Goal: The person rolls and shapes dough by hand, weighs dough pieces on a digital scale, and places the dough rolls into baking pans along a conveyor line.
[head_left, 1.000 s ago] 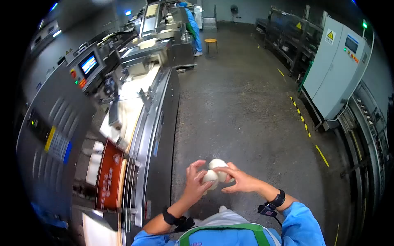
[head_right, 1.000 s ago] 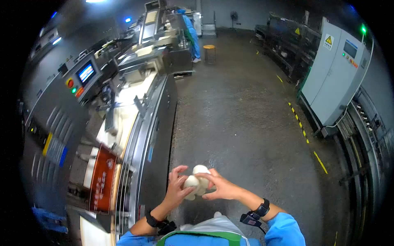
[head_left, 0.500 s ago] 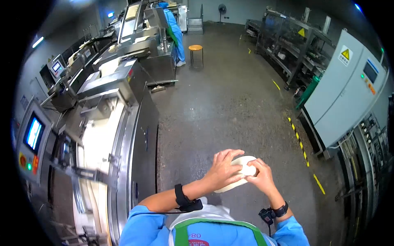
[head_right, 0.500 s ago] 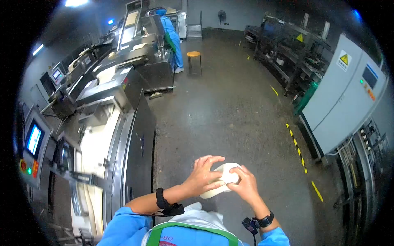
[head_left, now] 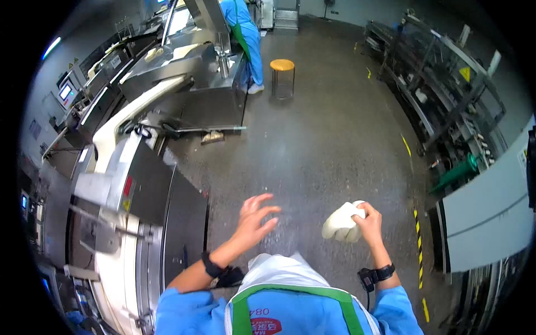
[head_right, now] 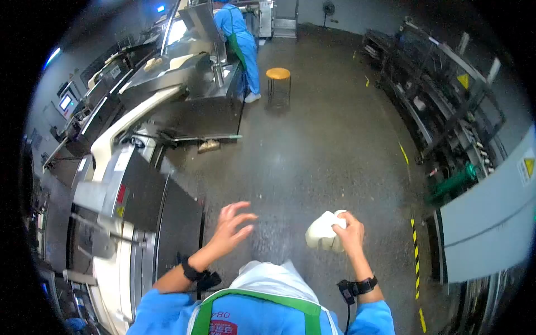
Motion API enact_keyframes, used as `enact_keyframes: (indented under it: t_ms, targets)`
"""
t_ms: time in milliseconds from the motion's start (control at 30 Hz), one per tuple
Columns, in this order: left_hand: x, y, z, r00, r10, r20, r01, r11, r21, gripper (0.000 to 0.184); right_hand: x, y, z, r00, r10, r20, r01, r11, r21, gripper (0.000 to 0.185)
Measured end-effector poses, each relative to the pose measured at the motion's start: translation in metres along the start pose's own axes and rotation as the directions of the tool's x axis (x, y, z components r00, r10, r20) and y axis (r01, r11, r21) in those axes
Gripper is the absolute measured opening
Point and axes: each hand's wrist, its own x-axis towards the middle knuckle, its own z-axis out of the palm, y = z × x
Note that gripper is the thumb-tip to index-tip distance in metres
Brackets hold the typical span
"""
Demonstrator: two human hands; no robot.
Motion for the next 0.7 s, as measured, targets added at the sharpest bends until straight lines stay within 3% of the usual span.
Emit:
enact_keyframes:
  t_ms: [200, 267, 333, 400, 433, 467, 500, 533, 567, 600, 700]
  targets:
    - [0.090, -0.153, -0.051, 0.896, -0.371, -0.245, 0.390, 0.920, 0.032, 0.019, 0.264, -0.022, 0.098, 0.994, -0.091, 0.056, 0.086, 0.993, 0.081, 0.023]
    - [0.120, -0.219, -0.049, 0.873, -0.417, -0.252, 0.433, 0.901, 0.007, 0.019, 0.336, -0.027, 0.141, 0.995, -0.073, 0.073, 0.066, 0.993, 0.101, 0.023]
    - [0.174, -0.266, -0.054, 0.800, -0.537, -0.270, 0.555, 0.832, -0.009, 0.020, 0.437, -0.045, 0.192, 0.967, -0.248, -0.058, 0.254, 0.955, 0.153, 0.023]
    - [0.218, -0.276, -0.059, 0.785, -0.571, -0.241, 0.571, 0.817, -0.076, 0.019, 0.511, -0.074, 0.230, 0.970, -0.241, -0.013, 0.234, 0.928, 0.291, 0.023]
    - [0.250, -0.284, -0.071, 0.797, -0.538, -0.273, 0.528, 0.841, -0.118, 0.019, 0.554, -0.084, 0.254, 0.991, -0.090, 0.101, 0.045, 0.925, 0.378, 0.023]
    - [0.266, -0.291, -0.077, 0.795, -0.532, -0.292, 0.530, 0.843, -0.094, 0.019, 0.595, -0.097, 0.276, 0.979, -0.204, 0.024, 0.190, 0.943, 0.272, 0.023]
    - [0.275, -0.299, -0.082, 0.779, -0.549, -0.301, 0.549, 0.830, -0.093, 0.019, 0.636, -0.111, 0.302, 0.977, -0.211, 0.026, 0.188, 0.915, 0.357, 0.025]
    - [0.285, -0.311, -0.088, 0.733, -0.597, -0.327, 0.603, 0.792, -0.095, 0.020, 0.678, -0.127, 0.326, 0.982, -0.176, 0.069, 0.144, 0.932, 0.332, 0.026]
    - [0.292, -0.322, -0.093, 0.685, -0.641, -0.347, 0.653, 0.751, -0.099, 0.020, 0.720, -0.133, 0.354, 0.964, -0.261, 0.053, 0.233, 0.921, 0.311, 0.026]
    - [0.300, -0.329, -0.096, 0.578, -0.727, -0.371, 0.719, 0.669, -0.190, 0.020, 0.758, -0.149, 0.378, 0.960, -0.273, 0.066, 0.245, 0.929, 0.277, 0.026]
    - [0.319, -0.359, -0.093, 0.386, -0.767, -0.512, 0.797, 0.557, -0.234, 0.020, 0.857, -0.197, 0.449, 0.935, -0.340, 0.098, 0.304, 0.914, 0.268, 0.025]
